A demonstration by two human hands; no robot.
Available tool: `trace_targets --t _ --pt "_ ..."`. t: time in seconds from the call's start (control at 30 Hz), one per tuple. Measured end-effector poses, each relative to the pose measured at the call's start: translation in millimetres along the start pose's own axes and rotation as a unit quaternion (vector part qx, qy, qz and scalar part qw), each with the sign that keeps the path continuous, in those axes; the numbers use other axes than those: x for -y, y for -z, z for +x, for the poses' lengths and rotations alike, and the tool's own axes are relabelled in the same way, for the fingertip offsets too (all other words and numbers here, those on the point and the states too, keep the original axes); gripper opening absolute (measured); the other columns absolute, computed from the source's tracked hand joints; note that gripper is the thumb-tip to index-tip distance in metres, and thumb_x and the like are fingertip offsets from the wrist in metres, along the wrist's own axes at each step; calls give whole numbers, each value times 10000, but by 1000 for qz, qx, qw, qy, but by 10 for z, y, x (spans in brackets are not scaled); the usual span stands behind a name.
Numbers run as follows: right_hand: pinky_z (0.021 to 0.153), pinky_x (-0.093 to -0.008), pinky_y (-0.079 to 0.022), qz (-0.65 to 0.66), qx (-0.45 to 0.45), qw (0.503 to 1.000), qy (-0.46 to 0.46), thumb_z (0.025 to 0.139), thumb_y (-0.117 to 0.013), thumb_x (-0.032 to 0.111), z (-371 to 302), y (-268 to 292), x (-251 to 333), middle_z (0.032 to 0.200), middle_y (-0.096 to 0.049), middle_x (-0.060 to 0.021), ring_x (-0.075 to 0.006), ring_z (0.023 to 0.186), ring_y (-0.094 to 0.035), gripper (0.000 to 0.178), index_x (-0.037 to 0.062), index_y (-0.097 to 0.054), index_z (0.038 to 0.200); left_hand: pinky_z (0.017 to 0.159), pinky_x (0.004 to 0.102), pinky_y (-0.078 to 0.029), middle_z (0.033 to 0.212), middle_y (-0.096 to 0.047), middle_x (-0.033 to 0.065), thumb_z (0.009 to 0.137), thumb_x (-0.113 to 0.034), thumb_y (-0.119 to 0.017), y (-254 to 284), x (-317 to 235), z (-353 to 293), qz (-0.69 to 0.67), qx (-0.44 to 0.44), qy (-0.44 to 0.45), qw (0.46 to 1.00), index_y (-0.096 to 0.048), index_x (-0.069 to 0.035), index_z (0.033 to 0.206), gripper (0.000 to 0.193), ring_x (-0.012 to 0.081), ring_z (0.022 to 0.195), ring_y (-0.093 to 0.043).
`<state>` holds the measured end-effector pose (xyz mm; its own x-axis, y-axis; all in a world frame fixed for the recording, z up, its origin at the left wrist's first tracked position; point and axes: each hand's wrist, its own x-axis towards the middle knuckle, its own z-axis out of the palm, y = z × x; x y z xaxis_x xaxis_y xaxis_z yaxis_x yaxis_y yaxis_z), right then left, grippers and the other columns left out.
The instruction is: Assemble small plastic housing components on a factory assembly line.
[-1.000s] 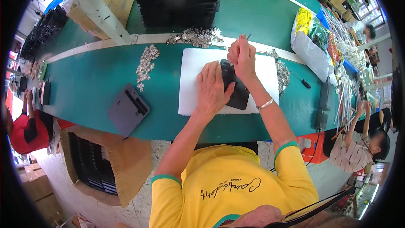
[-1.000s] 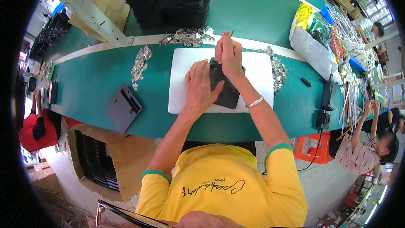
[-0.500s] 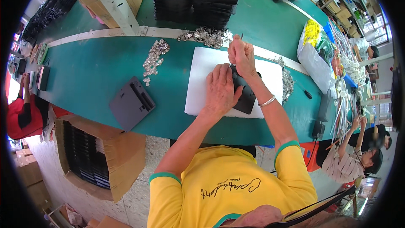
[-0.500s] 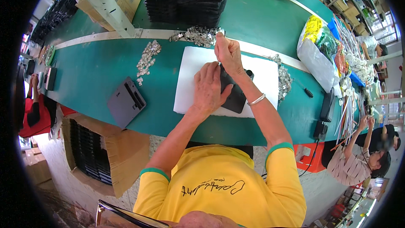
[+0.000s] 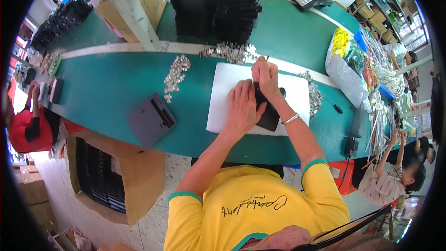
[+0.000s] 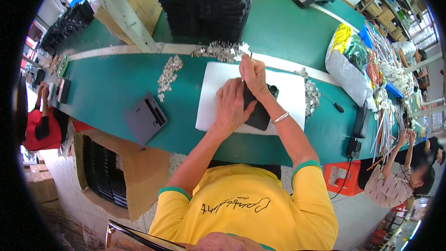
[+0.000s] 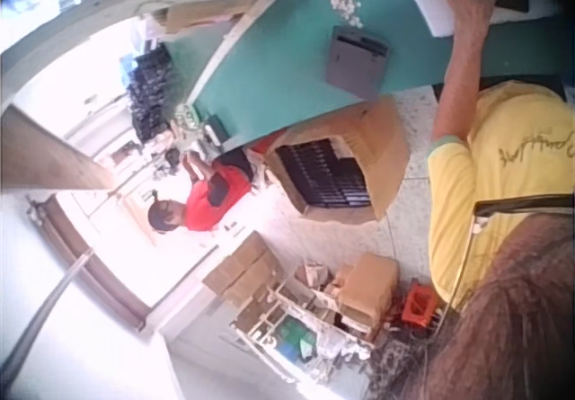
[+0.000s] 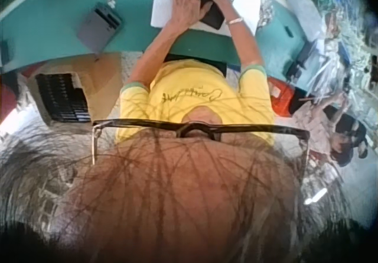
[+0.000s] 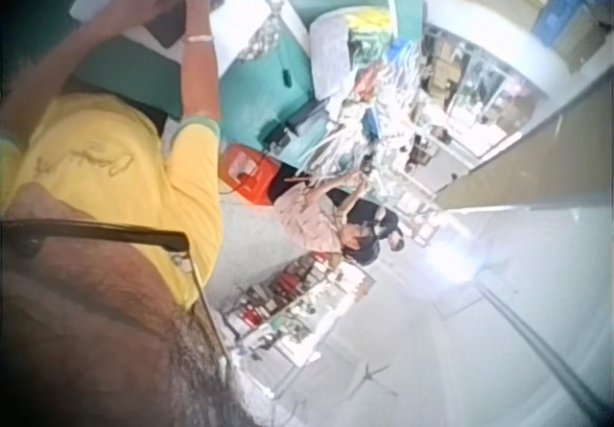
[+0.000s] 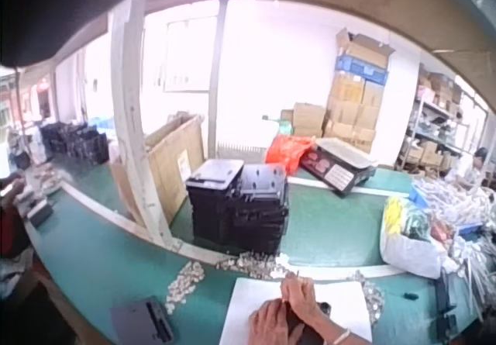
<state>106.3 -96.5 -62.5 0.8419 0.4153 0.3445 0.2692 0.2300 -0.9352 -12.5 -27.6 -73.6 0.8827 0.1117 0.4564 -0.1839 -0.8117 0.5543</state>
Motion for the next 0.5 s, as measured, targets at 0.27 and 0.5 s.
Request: trace_targets --t 0.27,0.5 --pt "612 -393 -494 -529 -77 845 20 892 -596 218 -466 668 822 679 -629 -140 -342 629 -620 236 -6 -642 834 1019 471 -303 1336 -444 189 745 -229 -745 -49 36 -3 15 -21 -5 1000 -451 58 1255 655 365 1252 -400" --pt "758 -446 -512 -534 -35 840 -90 743 -756 301 -959 773 528 1038 -520 -153 -354 883 -612 484 34 -554 1092 1015 474 -318 1314 -455 181 760 -274 -733 -136 22 -68 63 -23 -29 997 -496 41 1237 619 354 1252 -392"
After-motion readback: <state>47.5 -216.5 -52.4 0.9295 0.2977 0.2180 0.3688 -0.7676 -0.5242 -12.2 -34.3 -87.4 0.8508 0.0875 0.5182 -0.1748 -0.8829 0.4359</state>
